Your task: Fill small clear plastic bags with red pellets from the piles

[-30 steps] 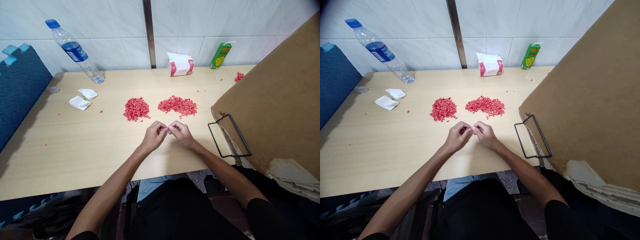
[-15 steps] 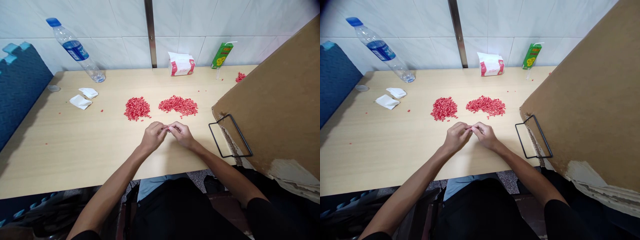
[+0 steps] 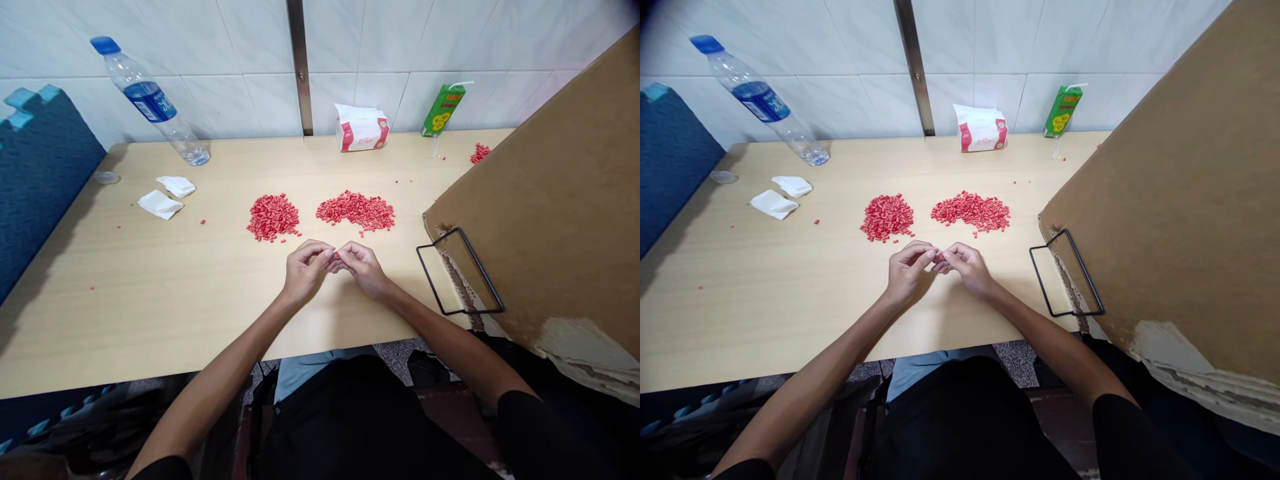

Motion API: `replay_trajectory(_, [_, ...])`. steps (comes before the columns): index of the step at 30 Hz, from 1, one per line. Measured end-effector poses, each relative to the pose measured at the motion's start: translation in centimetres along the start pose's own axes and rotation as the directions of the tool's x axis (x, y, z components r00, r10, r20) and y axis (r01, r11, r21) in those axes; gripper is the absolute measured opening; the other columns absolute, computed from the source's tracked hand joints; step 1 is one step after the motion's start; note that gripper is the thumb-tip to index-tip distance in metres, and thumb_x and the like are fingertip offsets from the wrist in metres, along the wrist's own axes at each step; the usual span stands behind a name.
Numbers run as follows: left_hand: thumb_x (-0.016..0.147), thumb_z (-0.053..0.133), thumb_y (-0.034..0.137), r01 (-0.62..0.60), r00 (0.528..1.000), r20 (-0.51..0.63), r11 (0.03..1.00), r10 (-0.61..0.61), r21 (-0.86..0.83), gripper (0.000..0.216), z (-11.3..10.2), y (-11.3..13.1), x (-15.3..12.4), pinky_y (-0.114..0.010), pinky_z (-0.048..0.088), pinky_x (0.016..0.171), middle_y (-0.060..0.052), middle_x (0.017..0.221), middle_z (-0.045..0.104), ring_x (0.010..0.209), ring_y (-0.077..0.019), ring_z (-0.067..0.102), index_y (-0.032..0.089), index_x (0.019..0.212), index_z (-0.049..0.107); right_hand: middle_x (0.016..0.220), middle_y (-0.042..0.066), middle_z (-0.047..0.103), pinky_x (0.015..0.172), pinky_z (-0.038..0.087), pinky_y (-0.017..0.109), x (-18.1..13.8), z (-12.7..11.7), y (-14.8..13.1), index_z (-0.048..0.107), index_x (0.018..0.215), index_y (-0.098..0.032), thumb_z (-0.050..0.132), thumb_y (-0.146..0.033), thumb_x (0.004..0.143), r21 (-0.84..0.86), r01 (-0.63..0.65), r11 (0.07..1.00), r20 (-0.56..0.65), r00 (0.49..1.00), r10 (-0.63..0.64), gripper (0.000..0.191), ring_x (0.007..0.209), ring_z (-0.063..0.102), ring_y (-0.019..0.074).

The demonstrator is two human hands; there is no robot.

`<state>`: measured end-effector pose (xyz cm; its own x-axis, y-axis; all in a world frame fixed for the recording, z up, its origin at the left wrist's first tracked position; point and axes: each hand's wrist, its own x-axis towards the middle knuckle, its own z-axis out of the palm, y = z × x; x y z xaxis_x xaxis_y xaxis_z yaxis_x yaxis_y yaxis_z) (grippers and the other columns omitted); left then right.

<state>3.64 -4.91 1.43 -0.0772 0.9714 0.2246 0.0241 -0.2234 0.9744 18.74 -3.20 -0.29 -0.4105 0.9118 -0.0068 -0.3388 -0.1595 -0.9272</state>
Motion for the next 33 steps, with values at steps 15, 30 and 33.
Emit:
replay_trajectory(15, [0.078,0.071,0.030,-0.036,0.999,0.011,0.999,0.036,-0.015,0.012,0.5,-0.7,-0.2,-0.026,0.048,0.071,-0.003,0.082,0.067,0.076,-0.0133,0.062,0.019,0.082,0.074,0.066,0.001,0.067,0.068,0.050,0.027,-0.3,0.6,-0.3,0.061,0.077,-0.017,0.068,-0.041,0.082,0.165,-0.074,0.983,0.027,0.997,0.070,0.026,0.063,0.064,0.0120])
replay_trajectory(30, [0.082,0.066,0.024,-0.257,0.966,0.055,0.927,0.251,0.274,0.009,0.4,0.3,-0.3,-0.027,0.051,0.069,-0.004,0.079,0.070,0.072,-0.0134,0.065,0.018,0.084,0.073,0.062,-0.002,0.064,0.062,0.049,0.024,-0.5,1.0,-0.8,0.061,0.073,-0.017,0.074,-0.039,0.076,0.268,-0.111,0.957,-0.016,0.993,0.119,0.025,0.057,0.060,0.0098])
replay_trajectory(33, [0.082,0.067,0.023,-0.279,0.960,0.054,0.916,0.275,0.290,0.008,0.4,0.5,-0.3,-0.026,0.051,0.069,-0.003,0.078,0.070,0.071,-0.0129,0.064,0.019,0.082,0.073,0.061,-0.002,0.063,0.061,0.048,0.024,-0.6,1.0,-1.0,0.061,0.072,-0.018,0.074,-0.041,0.075,0.242,-0.105,0.965,-0.018,0.994,0.112,0.027,0.056,0.059,0.0099])
